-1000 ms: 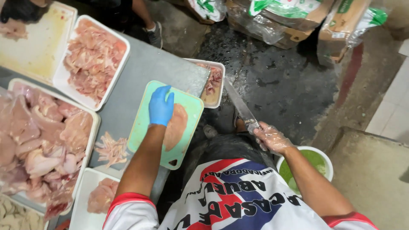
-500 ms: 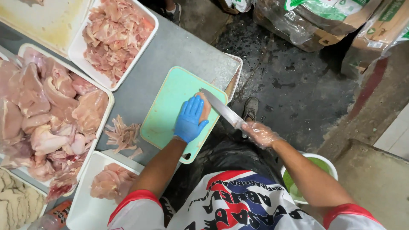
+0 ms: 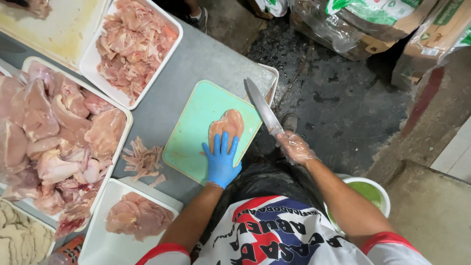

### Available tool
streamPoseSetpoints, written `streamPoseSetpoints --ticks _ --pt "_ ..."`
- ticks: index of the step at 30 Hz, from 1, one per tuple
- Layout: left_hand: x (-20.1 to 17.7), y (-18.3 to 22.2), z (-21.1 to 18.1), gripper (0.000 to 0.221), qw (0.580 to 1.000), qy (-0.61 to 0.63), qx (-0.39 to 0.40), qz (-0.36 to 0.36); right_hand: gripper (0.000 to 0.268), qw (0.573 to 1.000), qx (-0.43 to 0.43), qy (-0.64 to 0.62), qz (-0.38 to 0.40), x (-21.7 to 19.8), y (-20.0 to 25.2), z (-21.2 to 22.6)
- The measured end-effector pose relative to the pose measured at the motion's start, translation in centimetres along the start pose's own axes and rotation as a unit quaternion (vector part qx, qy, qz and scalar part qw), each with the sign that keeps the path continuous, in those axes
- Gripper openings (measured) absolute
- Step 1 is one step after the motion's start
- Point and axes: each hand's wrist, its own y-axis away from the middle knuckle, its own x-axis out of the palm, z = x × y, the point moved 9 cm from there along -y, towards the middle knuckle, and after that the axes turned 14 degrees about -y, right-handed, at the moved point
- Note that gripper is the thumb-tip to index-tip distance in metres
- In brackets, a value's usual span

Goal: Slicing raw chicken breasts on a cutting board and sorting them into plastic trays in a food production facility.

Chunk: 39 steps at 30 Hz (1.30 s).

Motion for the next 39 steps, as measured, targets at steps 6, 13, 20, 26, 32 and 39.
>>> streamPoseSetpoints --ticks 6,13,20,26,32,39 --pt "1.0 -0.5 0.6 0.1 0.999 0.009 -0.037 0.03 0.062 0.998 0.027 0.055 -0.034 -1.8 -0.1 0.0" --pt "0.1 -0.9 1.3 0.098 0.998 0.012 -0.054 0.011 0.057 0.996 0.04 0.048 -0.061 -3.6 4.1 3.5" --pt "1.5 -1.3 3.6 0.098 0.996 0.029 -0.063 0.053 0.057 0.996 0.039 0.03 -0.079 -4.5 3.8 0.8" --pt "1.4 -1.3 4.2 0.099 0.995 0.046 -0.066 0.056 0.059 0.996 0.042 0.041 -0.067 -3.7 5.5 0.7" --pt "0.4 -2.1 10.4 0.092 0.963 0.181 -0.197 -0.044 0.059 0.994 0.048 0.068 -0.071 -3.1 5.6 0.3" --pt "12.6 -0.8 11.5 0.028 0.81 0.457 -0.343 0.135 0.059 0.995 0.041 0.078 -0.042 -1.1 5.4 0.6"
